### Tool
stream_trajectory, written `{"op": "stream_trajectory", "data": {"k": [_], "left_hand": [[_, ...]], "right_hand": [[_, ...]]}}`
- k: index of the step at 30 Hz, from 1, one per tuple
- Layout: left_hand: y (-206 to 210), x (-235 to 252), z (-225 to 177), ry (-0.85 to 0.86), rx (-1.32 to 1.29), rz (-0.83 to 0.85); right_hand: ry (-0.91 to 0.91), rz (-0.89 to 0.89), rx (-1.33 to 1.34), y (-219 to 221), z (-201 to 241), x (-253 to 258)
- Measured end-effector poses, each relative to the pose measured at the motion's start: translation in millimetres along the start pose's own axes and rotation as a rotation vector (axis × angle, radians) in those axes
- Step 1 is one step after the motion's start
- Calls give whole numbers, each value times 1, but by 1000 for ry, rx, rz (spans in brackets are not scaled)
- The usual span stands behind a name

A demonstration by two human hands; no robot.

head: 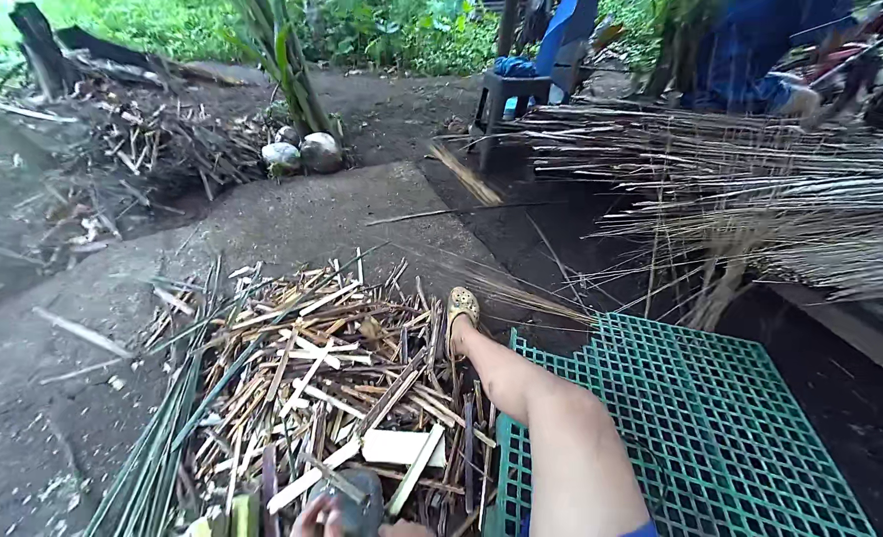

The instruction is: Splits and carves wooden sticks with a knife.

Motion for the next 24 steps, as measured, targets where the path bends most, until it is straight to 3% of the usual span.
{"op": "stream_trajectory", "data": {"k": [2,4,5,7,11,14,18,21,24], "left_hand": [[8,-7,31,-80,169,70],[18,-16,50,-134,243,85],[23,-22,55,-130,261,113],[28,-30,51,-46,267,98],[18,-13,-8,43,-13,-203],[32,52,-73,-92,-189,-256],[74,147,-107,-253,-211,103],[78,162,-80,-216,53,214],[64,150,3,-233,400,235]], "right_hand": [[-183,11,-174,66,-67,32],[-142,389,-407,111,-90,35],[-119,514,-474,116,-93,34],[-92,584,-478,118,-94,36],[44,624,-263,113,-109,37],[183,572,17,89,-118,20],[153,409,374,20,-98,7],[64,225,523,-63,-80,15],[28,68,655,-143,-75,25]]}}
Point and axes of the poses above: each hand's wrist, its own x-axis towards the middle knuckle, its own y-axis out of the palm, z = x × y, the point moved 7 cm from there along x, towards the middle knuckle, and after that the axes turned 7 degrees about -z, right-handed, at the moved point
